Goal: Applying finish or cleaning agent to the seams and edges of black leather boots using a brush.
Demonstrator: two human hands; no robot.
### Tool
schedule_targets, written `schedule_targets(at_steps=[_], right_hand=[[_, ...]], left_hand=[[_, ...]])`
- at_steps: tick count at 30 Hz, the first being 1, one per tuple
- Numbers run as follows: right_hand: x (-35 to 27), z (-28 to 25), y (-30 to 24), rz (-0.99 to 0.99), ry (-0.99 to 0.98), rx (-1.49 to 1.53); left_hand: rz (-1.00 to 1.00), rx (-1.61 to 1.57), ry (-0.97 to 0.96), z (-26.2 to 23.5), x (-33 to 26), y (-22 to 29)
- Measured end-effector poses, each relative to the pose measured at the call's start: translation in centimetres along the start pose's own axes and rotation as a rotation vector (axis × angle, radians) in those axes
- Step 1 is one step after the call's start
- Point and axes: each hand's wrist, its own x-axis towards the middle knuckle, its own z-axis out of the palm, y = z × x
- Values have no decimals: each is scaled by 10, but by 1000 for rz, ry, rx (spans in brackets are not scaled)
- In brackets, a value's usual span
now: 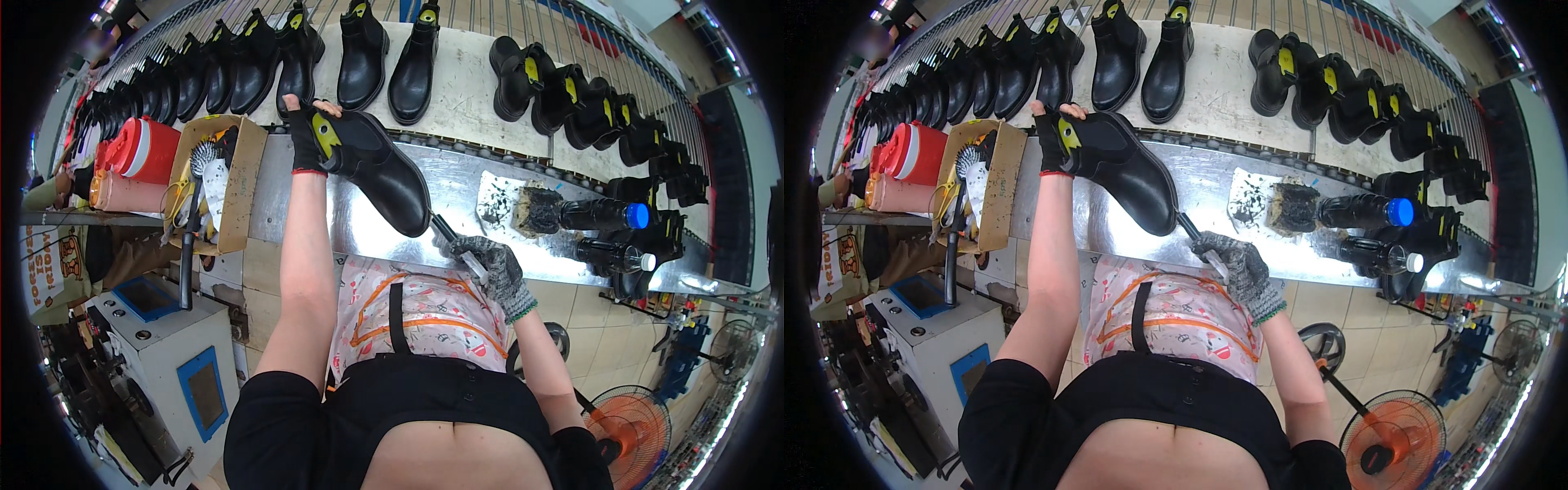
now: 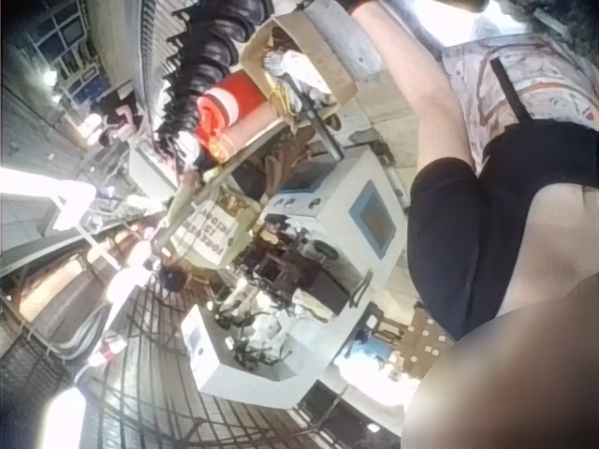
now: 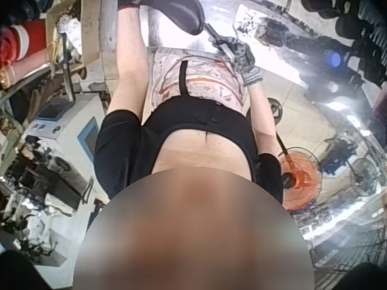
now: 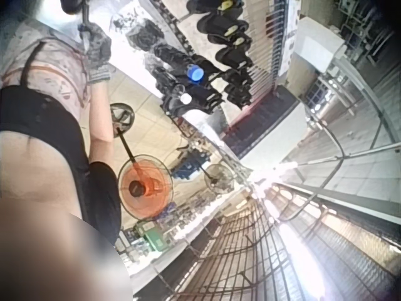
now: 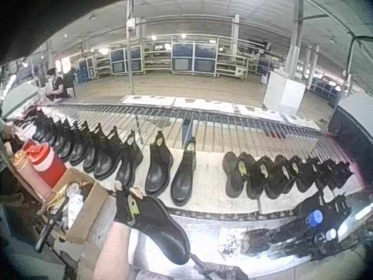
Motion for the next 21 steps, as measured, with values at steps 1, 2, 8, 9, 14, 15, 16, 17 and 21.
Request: schedule_targets(at_steps=[1, 2, 8, 9, 14, 15, 16, 17, 21], right_hand=[[0, -1, -2, 20, -6, -118], [-1, 0, 7, 18, -12, -124], [-7, 5, 42, 280, 115, 846], [-8, 4, 43, 280, 113, 842], [-20, -11, 34, 259, 161, 832], [-22, -14, 36, 257, 161, 831], [-23, -18, 41, 249, 156, 845], [-23, -21, 44, 242, 161, 860], [-11, -8, 23, 350, 540, 680]], left_hand=[[0, -5, 3, 3, 2, -2], [6, 7, 100, 6, 5, -3], [394, 621, 114, -11, 4, -42], [396, 619, 118, -18, 4, -42], [482, 949, 203, 11, -12, -26], [580, 1074, 224, 9, -14, -21], [573, 1187, 194, 5, -19, -14], [572, 1180, 187, 15, -26, -9], [581, 1210, 134, 41, -54, 7]])
